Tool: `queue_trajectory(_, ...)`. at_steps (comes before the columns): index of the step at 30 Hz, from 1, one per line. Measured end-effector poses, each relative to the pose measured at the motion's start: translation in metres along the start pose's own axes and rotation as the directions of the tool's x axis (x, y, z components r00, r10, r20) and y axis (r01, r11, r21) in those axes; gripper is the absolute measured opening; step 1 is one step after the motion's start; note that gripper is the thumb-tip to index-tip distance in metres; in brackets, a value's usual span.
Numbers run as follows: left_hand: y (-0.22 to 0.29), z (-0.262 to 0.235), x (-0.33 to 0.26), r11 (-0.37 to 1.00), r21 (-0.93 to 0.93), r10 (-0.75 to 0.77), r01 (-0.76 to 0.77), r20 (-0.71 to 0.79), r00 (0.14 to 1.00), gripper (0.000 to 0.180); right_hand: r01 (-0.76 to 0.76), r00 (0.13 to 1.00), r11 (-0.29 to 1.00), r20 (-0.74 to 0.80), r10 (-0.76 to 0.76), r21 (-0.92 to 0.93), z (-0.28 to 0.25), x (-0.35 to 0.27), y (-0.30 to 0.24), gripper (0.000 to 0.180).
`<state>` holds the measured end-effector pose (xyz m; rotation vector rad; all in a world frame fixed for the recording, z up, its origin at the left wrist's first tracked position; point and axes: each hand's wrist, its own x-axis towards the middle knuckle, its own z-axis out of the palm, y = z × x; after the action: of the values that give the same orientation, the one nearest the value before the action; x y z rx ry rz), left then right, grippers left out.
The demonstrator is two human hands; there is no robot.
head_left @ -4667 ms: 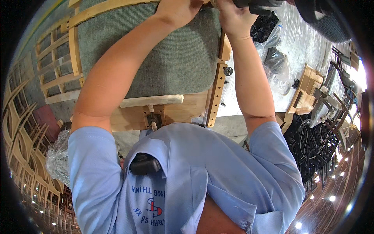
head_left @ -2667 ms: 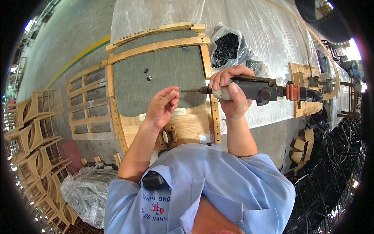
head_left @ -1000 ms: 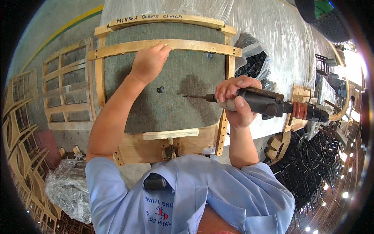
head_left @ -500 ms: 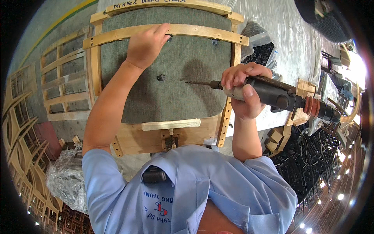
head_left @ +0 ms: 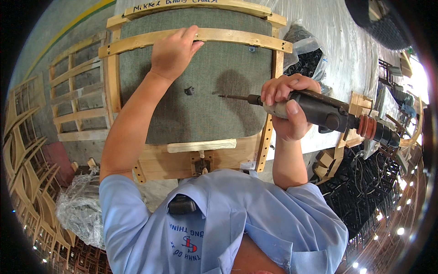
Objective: The person assembles a dining chair by attaching the seat cushion to the wooden frame. They use a pneumatic drill to secure the cushion with screws and then place the completed chair on a stack.
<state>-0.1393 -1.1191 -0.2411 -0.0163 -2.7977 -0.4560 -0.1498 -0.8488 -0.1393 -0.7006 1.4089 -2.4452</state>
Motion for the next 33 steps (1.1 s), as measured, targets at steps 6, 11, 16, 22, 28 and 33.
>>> queue_trajectory(6, -0.004, 0.003, -0.002, 0.999, 0.007, 0.039, -0.039, -0.053, 0.998, 0.036, -0.012, 1.000, 0.999, -0.025, 0.012, -0.031, -0.002, -0.002, -0.002, 0.037)
queue_trajectory(11, -0.006, -0.002, -0.002, 0.998, -0.026, 0.060, -0.060, -0.020, 0.998, 0.038, -0.013, 0.998, 0.995, -0.064, 0.007, -0.097, 0.002, -0.002, -0.003, 0.038)
queue_trajectory(16, -0.013, -0.007, 0.000, 0.995, -0.051, 0.081, -0.081, -0.005, 0.997, 0.032, 0.029, 0.999, 0.999, 0.034, -0.029, -0.014, 0.000, 0.003, -0.001, 0.036)
queue_trajectory(22, -0.018, -0.012, 0.005, 0.994, -0.083, 0.078, -0.070, 0.096, 0.992, 0.036, 0.013, 0.999, 1.000, 0.043, -0.012, -0.025, 0.005, 0.008, 0.001, 0.038)
queue_trajectory(28, -0.024, -0.012, 0.008, 0.990, -0.098, 0.109, -0.098, 0.119, 0.987, 0.031, 0.068, 0.998, 0.991, 0.022, -0.066, -0.116, 0.020, 0.034, 0.012, 0.036)
queue_trajectory(33, -0.026, -0.006, 0.010, 0.983, -0.130, 0.138, -0.130, 0.052, 0.989, 0.024, 0.109, 0.991, 0.973, 0.105, -0.088, -0.206, 0.029, 0.084, 0.033, 0.028)
